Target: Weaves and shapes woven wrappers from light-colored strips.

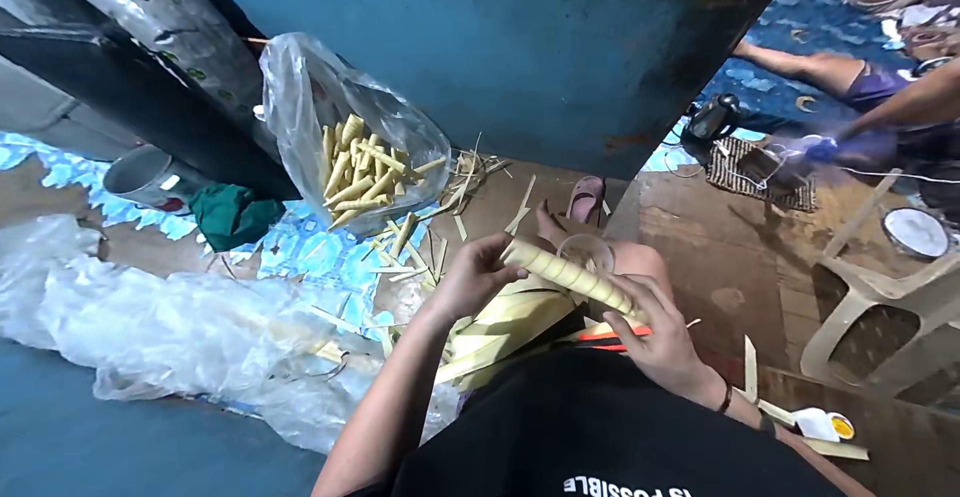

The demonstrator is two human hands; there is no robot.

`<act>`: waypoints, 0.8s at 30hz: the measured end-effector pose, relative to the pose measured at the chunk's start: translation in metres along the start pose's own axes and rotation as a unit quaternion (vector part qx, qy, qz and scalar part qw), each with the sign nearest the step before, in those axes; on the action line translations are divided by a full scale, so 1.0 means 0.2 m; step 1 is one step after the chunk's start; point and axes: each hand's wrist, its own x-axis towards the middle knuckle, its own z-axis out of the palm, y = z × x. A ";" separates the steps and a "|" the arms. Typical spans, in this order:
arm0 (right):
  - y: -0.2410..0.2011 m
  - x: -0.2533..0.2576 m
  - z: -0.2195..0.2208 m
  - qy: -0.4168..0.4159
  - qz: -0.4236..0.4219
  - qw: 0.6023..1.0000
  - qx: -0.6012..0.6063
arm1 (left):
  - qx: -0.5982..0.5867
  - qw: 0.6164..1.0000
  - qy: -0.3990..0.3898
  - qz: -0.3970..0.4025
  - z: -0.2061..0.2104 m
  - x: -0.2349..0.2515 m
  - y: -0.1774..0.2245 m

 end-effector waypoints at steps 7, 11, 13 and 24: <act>-0.09 0.05 -0.06 -0.090 0.406 0.802 0.428 | -0.043 0.999 -0.024 -0.001 -0.01 -0.01 -0.01; -0.01 0.00 0.00 -0.046 0.047 0.997 0.051 | -0.066 0.998 -0.003 -0.015 0.00 0.00 -0.02; -0.02 0.00 0.00 -0.053 0.096 0.988 0.112 | -0.061 0.998 -0.004 -0.016 -0.01 0.01 -0.02; -0.05 0.00 -0.02 -0.070 0.252 0.933 0.247 | -0.063 0.998 -0.004 0.000 -0.01 0.01 -0.02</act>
